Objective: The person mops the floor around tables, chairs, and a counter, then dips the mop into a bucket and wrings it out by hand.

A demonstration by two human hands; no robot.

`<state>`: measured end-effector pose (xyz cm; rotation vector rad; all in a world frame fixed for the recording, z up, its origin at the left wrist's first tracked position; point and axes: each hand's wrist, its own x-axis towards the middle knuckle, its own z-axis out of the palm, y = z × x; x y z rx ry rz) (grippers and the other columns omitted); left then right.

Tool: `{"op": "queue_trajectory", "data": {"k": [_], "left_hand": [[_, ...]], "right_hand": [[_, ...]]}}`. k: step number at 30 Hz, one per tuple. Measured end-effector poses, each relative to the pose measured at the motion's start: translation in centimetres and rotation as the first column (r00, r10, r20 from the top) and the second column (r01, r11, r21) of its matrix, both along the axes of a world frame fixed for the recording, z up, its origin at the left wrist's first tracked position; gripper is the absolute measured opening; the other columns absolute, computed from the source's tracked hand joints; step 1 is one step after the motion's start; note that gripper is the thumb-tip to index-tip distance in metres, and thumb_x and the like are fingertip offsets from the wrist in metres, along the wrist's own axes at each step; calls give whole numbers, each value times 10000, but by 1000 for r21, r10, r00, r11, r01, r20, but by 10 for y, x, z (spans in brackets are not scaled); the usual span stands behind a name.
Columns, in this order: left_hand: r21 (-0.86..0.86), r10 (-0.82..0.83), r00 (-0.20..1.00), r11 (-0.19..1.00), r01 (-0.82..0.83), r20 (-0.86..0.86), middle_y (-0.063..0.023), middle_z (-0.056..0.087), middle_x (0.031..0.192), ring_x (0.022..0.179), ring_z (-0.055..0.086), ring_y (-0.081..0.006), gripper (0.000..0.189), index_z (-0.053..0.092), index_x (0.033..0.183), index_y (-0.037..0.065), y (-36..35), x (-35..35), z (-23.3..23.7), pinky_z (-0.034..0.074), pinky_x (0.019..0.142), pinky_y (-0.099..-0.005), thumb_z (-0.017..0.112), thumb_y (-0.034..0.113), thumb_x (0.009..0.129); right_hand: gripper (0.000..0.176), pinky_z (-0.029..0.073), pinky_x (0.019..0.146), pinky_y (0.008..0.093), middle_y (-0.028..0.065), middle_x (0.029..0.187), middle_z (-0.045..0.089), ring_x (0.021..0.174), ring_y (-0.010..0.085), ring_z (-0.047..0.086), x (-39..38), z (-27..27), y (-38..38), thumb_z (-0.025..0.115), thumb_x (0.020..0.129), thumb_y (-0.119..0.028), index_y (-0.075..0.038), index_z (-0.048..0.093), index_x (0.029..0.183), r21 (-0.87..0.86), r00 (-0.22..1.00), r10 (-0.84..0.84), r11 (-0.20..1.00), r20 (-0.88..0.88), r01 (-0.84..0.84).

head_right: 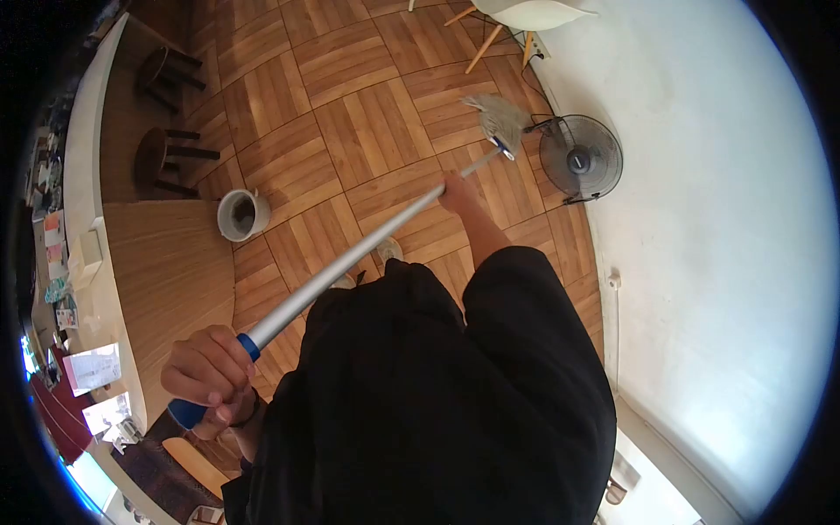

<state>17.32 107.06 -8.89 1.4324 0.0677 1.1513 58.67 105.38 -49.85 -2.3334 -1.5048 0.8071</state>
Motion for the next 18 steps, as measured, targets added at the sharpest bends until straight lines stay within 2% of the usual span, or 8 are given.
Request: {"op": "queue_trajectory", "data": {"k": [3,6,8,11,12,14,16,18], "left_hand": [[31,-59,998,998,60,-32,-44,571,559,462,590,-187,209,574,859,35,-16,-32,11,541,549,-327,746,31,741],[81,36,999,996,-34,-12,-19,553,529,428,562,-137,210,568,802,61,-49,-70,17,531,528,-285,770,77,750],[128,100,994,987,-95,-33,-2,559,518,411,551,-107,235,569,779,81,-76,-104,25,508,490,-257,799,122,762],[225,163,987,961,-162,15,-54,591,567,459,594,-171,178,579,785,32,-119,-161,45,554,546,-329,756,26,771],[190,233,972,956,-222,-40,-61,599,575,475,593,-164,168,597,756,33,-143,-184,58,533,548,-316,764,41,775],[222,556,822,792,-569,125,71,518,476,379,503,-46,239,545,755,138,-194,-219,67,390,425,-169,780,135,800],[255,743,659,618,-743,118,92,504,474,375,489,-26,289,518,715,150,-240,-253,94,372,422,-164,797,135,792],[261,727,673,628,-733,140,81,505,495,403,495,-44,243,515,738,147,-273,-274,115,385,443,-190,743,160,821]], "right_hand": [[194,487,808,442,154,932,635,937,373,619,-44,22,-27,737,787,-139,-103,577,890,267,1000,13,964,-4,-11],[135,514,839,466,145,1093,592,1013,376,625,-93,0,-17,745,790,-196,-144,694,905,206,978,-5,977,-210,49],[132,509,849,456,142,1078,579,1017,366,615,-135,-16,-3,747,786,-195,-149,694,898,268,972,72,963,-223,-10],[118,501,862,439,138,1077,576,1020,349,605,-227,-3,-6,741,788,-196,-151,697,889,255,952,100,967,-288,-24],[113,498,867,433,136,1080,578,1020,343,602,-262,12,-10,738,790,-196,-151,698,886,233,943,97,972,-317,-22],[114,487,878,436,153,1067,585,1028,348,598,-332,58,-29,728,807,-197,-124,695,889,168,899,205,974,-387,-150],[264,495,822,426,166,948,618,970,365,627,-395,55,-59,711,856,-311,-73,616,914,415,856,379,883,-351,-221],[267,494,816,441,175,967,618,948,366,628,-446,91,-86,697,869,-325,-70,628,903,285,826,402,908,-396,-306]]}}
